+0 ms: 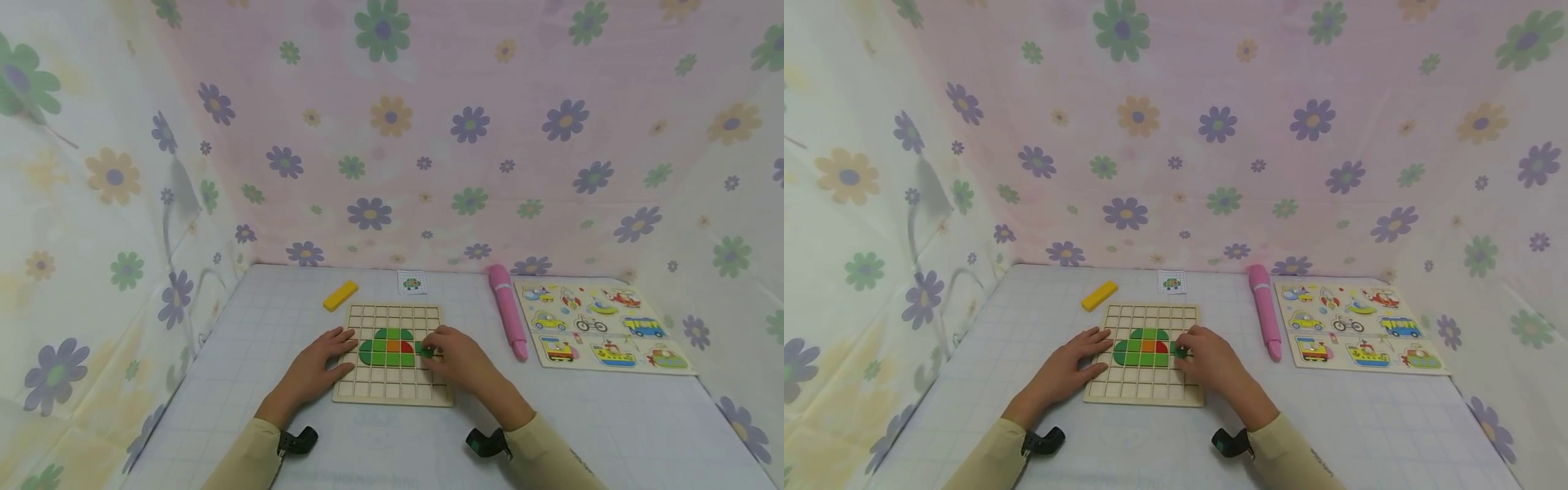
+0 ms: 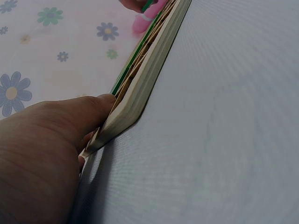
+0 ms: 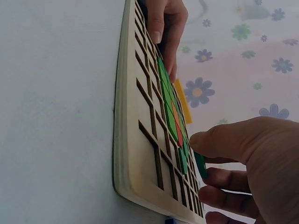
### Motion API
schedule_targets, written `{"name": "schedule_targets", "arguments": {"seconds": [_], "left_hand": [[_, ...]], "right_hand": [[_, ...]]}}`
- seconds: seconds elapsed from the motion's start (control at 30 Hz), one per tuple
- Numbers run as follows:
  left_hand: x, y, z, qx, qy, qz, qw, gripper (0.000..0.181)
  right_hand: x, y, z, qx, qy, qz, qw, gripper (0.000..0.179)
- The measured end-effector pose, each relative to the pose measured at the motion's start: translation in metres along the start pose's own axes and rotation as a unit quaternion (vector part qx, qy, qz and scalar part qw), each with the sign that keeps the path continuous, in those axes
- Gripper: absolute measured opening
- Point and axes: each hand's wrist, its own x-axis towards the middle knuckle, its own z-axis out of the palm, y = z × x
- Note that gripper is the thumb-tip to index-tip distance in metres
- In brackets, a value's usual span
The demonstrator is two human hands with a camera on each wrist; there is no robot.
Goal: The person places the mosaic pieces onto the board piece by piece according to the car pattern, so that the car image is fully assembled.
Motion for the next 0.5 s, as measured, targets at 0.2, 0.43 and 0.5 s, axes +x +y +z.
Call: {"name": "schedule_targets", "arguments": {"seconds": [0.2, 0.43, 0.5], "left_hand": [[-0.0001, -0.0022, 0.0005, -0.001, 0.006, 0.008, 0.9999, 0.053], [0.0007, -0.0040, 0.0012, -0.003, 0.004, 0.013, 0.9999, 0.053], [0.0005, -0.0043, 0.0011, -0.003, 0.006, 0.014, 0.9999, 0.053]], "right_hand": [[-0.0003, -0.0020, 0.0065, -0.004, 0.009, -0.015, 0.9998, 0.021], [-0.0029, -0.0049, 0.0091, -0.001, 0.015, -0.020, 0.9997, 0.020], [-0.0026, -0.0045, 0.0100, -0.002, 0.015, -0.023, 0.9996, 0.020]]}}
